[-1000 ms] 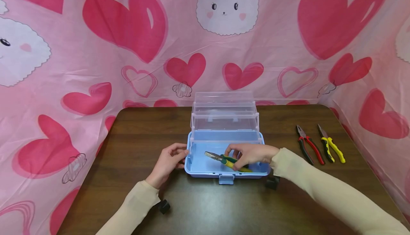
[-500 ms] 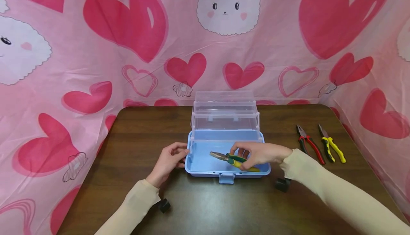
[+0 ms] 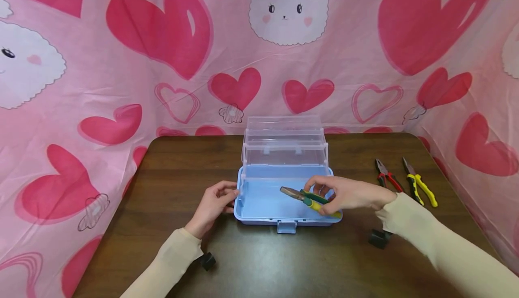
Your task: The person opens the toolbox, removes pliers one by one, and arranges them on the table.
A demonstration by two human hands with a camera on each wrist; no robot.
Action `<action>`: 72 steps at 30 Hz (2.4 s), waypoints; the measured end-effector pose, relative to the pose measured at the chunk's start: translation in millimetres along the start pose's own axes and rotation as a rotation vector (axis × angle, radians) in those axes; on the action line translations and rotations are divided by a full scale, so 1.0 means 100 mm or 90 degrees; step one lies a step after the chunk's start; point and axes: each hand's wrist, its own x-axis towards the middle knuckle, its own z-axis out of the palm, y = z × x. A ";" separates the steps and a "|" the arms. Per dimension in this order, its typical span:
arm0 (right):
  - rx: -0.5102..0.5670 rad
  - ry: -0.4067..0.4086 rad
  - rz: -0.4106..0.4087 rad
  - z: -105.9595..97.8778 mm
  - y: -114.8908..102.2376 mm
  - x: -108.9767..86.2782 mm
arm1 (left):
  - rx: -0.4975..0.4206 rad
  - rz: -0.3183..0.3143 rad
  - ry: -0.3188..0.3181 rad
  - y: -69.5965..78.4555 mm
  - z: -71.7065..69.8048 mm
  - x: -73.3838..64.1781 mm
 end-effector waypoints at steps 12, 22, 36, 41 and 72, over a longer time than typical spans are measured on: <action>0.005 0.152 0.024 -0.17 0.11 -0.41 | 0.003 -0.004 0.005 -0.01 0.00 0.00; -0.056 0.264 0.055 -0.28 0.34 -0.64 | 0.000 -0.004 0.003 -0.01 0.00 0.00; -0.167 0.359 0.188 -0.28 0.77 -0.62 | 0.004 -0.009 0.005 0.01 -0.01 0.00; -0.243 0.366 0.262 -0.23 0.88 -0.52 | 0.007 -0.014 0.004 0.00 -0.01 0.00; -0.268 0.317 0.441 -0.38 1.07 -0.24 | -0.018 -0.008 -0.007 -0.03 0.00 0.01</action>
